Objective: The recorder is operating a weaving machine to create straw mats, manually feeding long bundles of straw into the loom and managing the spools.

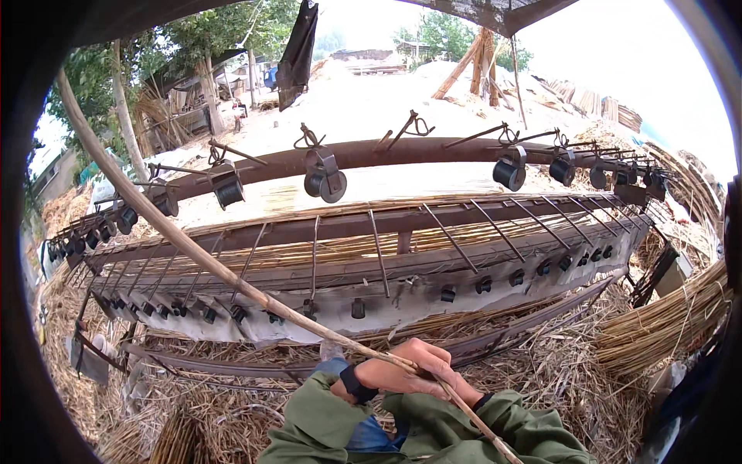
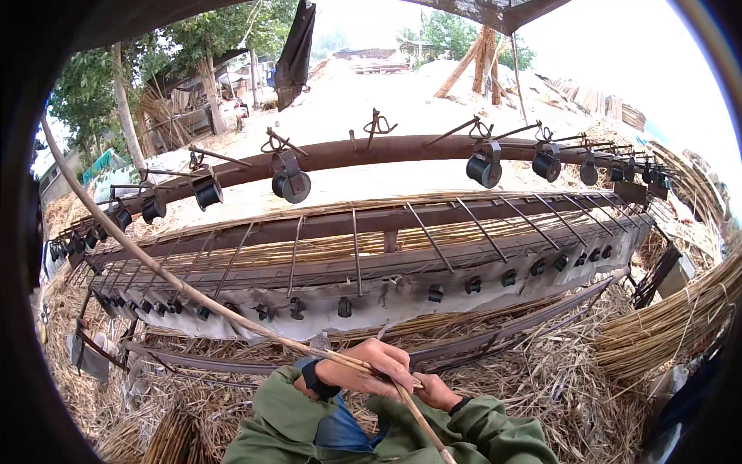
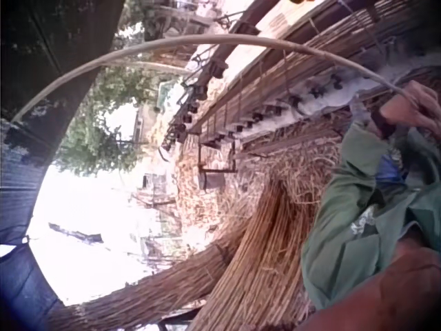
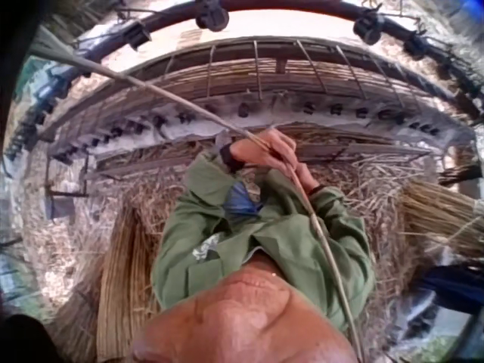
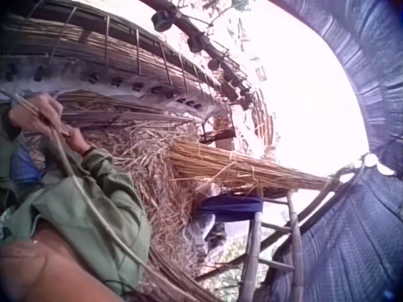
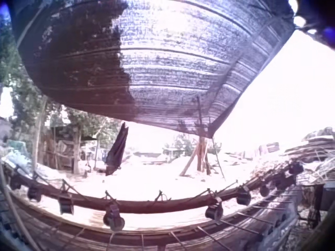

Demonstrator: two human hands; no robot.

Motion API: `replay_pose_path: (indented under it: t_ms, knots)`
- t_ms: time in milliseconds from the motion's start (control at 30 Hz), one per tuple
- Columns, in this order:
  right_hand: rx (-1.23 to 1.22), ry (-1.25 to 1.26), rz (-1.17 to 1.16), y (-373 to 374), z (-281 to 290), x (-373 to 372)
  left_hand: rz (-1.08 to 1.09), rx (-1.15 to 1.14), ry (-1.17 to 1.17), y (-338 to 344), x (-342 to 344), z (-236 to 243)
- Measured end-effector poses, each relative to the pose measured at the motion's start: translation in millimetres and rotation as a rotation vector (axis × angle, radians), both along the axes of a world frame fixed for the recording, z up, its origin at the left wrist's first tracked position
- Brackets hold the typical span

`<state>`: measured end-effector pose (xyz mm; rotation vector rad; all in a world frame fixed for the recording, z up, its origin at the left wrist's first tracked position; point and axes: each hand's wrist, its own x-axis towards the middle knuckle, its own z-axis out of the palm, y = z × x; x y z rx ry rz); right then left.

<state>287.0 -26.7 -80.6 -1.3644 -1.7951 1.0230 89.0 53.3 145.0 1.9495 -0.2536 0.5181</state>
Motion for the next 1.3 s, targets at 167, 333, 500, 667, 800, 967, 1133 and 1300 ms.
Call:
replay_pose_path:
  t_ms: [167,333,500,667,800,967,1133,1300]
  knots:
    - [-0.060,-0.017,-0.089,19.4,10.1,-27.4,0.333,-0.254,-0.048,38.2,-26.1,-29.7]
    - [0.103,-0.043,-0.037,29.1,37.6,-65.2,0.707,-0.794,-0.490,53.5,-82.8,-48.2]
    - [0.285,-0.254,0.067,37.9,67.1,-93.0,0.865,-0.915,-1.023,35.8,-119.9,-39.6]
    - [0.448,-0.392,0.247,46.1,91.9,-83.0,1.278,-0.992,-1.243,22.4,-163.5,-33.7]
    - [0.534,-0.595,0.229,41.3,106.5,-36.4,1.438,-1.008,-1.302,27.8,-206.5,-31.2]
    - [0.593,-0.764,-0.001,21.9,121.1,42.6,1.379,-0.951,-1.290,54.9,-246.9,-51.0]
    - [0.869,-0.986,-0.242,11.1,181.5,149.3,1.269,-1.134,-1.225,75.3,-268.5,-59.4]
    - [1.091,-1.175,-0.465,70.5,258.8,247.9,1.250,-0.978,-1.282,117.2,-228.7,-52.2]
